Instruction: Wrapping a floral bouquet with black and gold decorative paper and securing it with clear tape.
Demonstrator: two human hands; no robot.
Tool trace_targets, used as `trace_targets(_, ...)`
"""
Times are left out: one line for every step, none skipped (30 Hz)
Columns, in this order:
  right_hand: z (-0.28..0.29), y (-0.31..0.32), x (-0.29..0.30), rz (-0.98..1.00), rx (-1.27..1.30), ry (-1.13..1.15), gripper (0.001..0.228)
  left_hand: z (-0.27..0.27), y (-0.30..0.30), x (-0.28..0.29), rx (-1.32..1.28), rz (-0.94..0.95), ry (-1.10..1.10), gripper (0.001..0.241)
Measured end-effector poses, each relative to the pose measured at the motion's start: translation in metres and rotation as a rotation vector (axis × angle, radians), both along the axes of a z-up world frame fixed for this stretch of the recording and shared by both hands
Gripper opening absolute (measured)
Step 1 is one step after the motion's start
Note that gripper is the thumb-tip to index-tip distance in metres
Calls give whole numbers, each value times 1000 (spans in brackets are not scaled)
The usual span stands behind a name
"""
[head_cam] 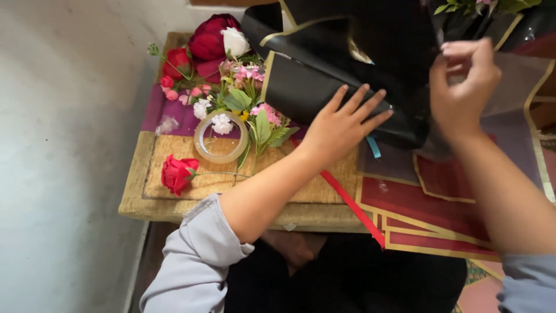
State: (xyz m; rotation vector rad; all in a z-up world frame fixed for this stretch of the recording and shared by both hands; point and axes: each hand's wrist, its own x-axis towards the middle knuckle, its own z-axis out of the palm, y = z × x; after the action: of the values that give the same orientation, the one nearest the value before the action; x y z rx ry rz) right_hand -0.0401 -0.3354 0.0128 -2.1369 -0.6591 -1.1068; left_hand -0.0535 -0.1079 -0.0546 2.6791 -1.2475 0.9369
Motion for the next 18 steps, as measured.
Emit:
trace_targets(-4,-3,-5,26,-35,5,20,-1,0,3,5,16,-13,64)
trace_targets(-9,-6,-10,51,-67,8,22,-2,1,6,13,31,-27,65)
trace_targets(-13,-10,-15,54,-65,9,22,-2,2,8,15,33,-27,65)
trace_targets(-17,-14,-20,69,-89,-1,28,-2,2,10,-34,30,-60,61)
trace_targets(-21,-18,-25,85,-113,-11,34,-2,3,12,-83,27,-94,57)
trace_targets(-26,-23,-25,85,-113,-11,34,-2,4,12,-83,27,-94,57)
trace_targets(-31,-28,-25,101,-126,36,36,-3,4,13,-80,48,-108,59)
trace_targets(-36,-33,-26,116,-139,86,39,-3,4,14,-78,68,-120,60)
trace_targets(-40,-33,-26,115,-140,88,39,-6,1,14,-79,68,-118,60)
trace_targets(-43,-33,-26,97,-191,117,37,-8,-2,14,-117,47,-119,49)
trace_targets(-47,-33,-26,78,-242,146,35,-11,-5,15,-156,25,-120,40)
trace_targets(-49,-30,-26,77,-240,147,35,-2,-3,6,-154,25,-119,40)
trace_targets(-51,-27,-26,62,-272,135,32,7,-2,-3,-164,-44,-202,34)
trace_targets(-53,-26,-27,41,-302,122,28,16,-2,-11,-173,-119,-286,27)
trace_targets(-53,-24,-26,36,-299,122,28,19,-3,-16,-171,-125,-287,27)
trace_targets(-53,-22,-27,35,-304,105,27,22,-4,-21,-146,-233,-333,20)
trace_targets(-53,-21,-27,34,-308,89,26,25,-5,-27,-122,-340,-378,14)
trace_targets(-55,-22,-26,29,-308,92,26,26,-5,-27,-124,-346,-375,14)
